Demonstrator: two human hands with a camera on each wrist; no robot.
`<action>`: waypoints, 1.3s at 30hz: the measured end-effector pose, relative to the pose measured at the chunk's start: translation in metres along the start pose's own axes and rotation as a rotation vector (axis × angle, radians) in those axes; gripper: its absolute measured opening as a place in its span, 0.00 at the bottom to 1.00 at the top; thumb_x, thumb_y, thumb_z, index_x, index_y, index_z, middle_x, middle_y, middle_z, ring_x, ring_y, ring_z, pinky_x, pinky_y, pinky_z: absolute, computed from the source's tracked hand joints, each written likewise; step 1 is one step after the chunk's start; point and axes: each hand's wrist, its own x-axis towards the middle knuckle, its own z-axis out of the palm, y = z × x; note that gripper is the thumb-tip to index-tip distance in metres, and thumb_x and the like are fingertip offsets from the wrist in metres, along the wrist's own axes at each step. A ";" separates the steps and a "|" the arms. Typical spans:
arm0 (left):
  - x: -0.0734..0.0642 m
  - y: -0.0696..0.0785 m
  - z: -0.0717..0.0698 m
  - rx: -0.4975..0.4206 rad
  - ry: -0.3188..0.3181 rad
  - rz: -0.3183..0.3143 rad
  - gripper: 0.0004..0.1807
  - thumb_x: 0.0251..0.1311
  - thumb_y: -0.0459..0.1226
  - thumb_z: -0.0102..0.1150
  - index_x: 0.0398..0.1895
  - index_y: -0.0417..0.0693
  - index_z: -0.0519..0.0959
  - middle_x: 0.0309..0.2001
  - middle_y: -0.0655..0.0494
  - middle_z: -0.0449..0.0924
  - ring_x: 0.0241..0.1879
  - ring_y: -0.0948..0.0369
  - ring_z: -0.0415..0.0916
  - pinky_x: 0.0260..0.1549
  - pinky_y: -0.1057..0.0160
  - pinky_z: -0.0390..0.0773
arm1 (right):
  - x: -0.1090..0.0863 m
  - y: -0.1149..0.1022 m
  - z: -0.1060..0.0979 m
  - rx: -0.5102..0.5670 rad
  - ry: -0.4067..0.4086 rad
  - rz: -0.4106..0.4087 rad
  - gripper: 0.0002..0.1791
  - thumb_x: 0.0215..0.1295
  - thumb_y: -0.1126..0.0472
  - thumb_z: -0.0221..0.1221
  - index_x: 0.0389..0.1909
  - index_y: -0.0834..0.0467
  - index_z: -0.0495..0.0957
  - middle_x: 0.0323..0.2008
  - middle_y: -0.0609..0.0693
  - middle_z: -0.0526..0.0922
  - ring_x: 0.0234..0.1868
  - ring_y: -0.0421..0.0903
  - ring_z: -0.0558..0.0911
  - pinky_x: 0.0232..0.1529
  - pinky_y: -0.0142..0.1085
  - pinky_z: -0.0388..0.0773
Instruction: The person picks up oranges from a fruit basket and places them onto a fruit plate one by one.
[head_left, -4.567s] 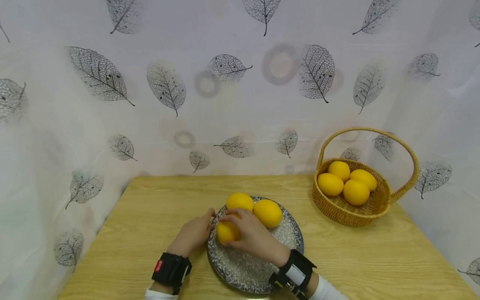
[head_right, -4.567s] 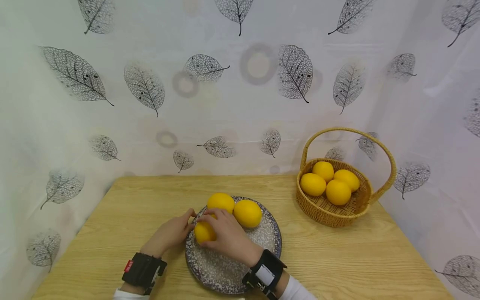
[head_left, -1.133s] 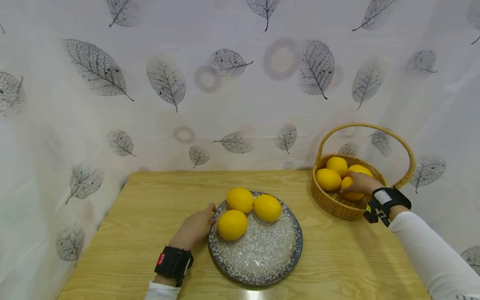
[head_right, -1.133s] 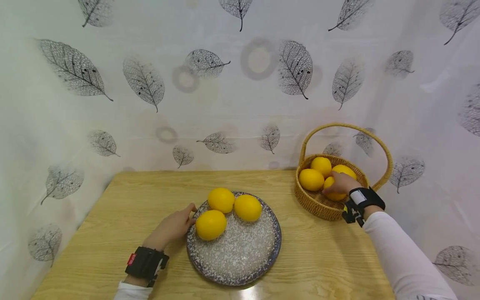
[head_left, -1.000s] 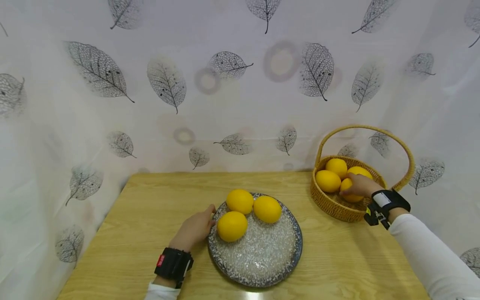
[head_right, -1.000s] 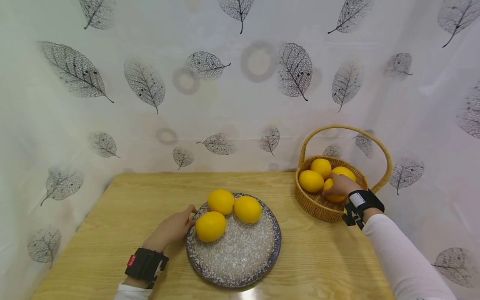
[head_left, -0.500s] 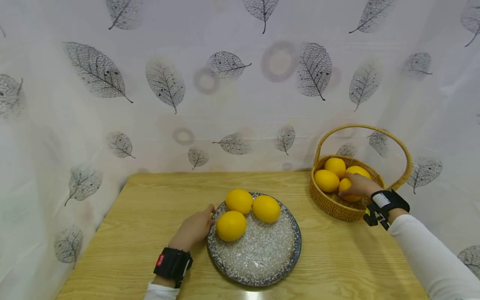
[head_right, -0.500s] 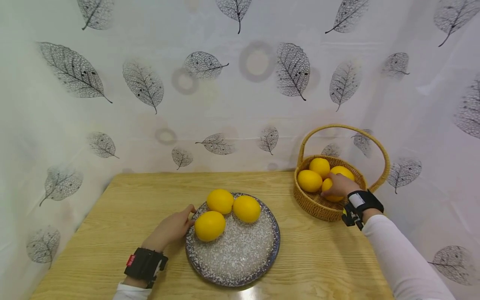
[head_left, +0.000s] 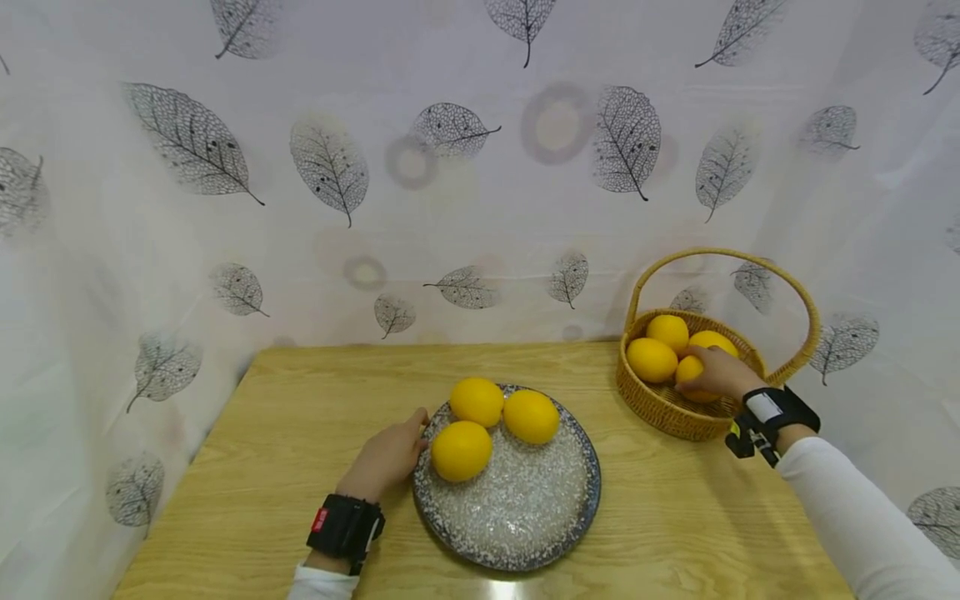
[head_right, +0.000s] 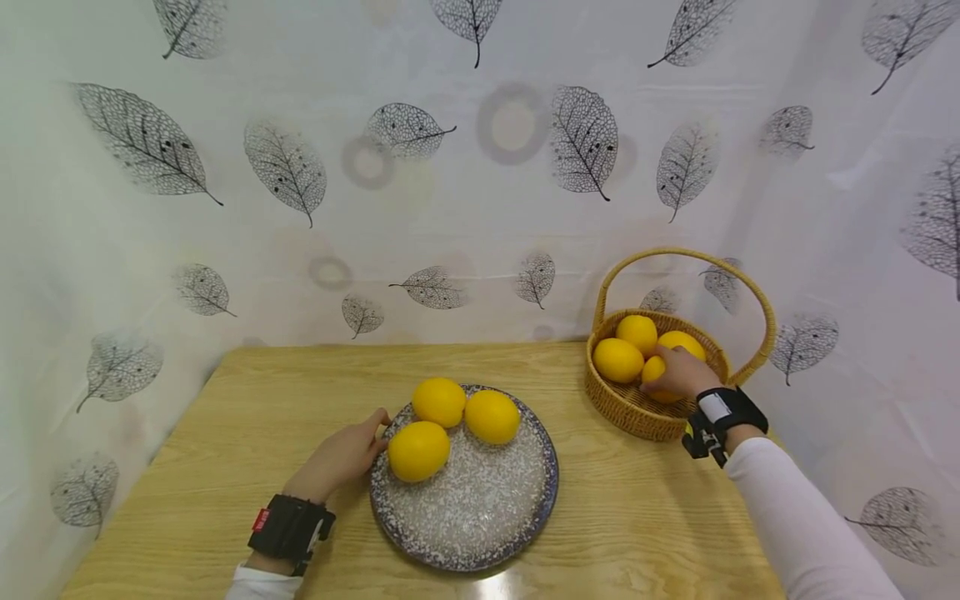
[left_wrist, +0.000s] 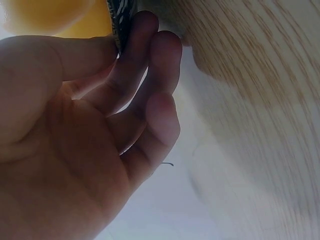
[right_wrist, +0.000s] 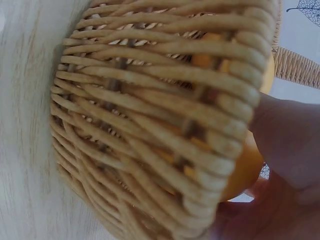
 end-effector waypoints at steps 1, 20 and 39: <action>0.000 0.000 0.000 0.002 0.002 0.002 0.14 0.66 0.35 0.54 0.53 0.43 0.71 0.27 0.48 0.81 0.22 0.59 0.68 0.22 0.60 0.70 | 0.000 0.001 0.001 0.008 0.010 0.001 0.45 0.57 0.47 0.64 0.65 0.74 0.62 0.55 0.84 0.68 0.51 0.75 0.71 0.48 0.69 0.70; 0.000 0.000 0.002 0.011 0.012 0.009 0.14 0.66 0.35 0.54 0.54 0.42 0.71 0.30 0.47 0.84 0.23 0.59 0.70 0.23 0.59 0.73 | -0.015 -0.009 0.019 0.134 0.181 0.110 0.48 0.57 0.48 0.63 0.67 0.74 0.54 0.57 0.84 0.62 0.50 0.75 0.72 0.44 0.66 0.73; 0.000 -0.001 0.003 0.023 0.031 -0.005 0.14 0.66 0.35 0.54 0.53 0.43 0.71 0.22 0.50 0.78 0.18 0.59 0.66 0.17 0.63 0.63 | -0.015 -0.019 0.030 0.130 0.287 0.227 0.45 0.54 0.48 0.66 0.59 0.73 0.56 0.47 0.78 0.71 0.39 0.72 0.77 0.25 0.51 0.72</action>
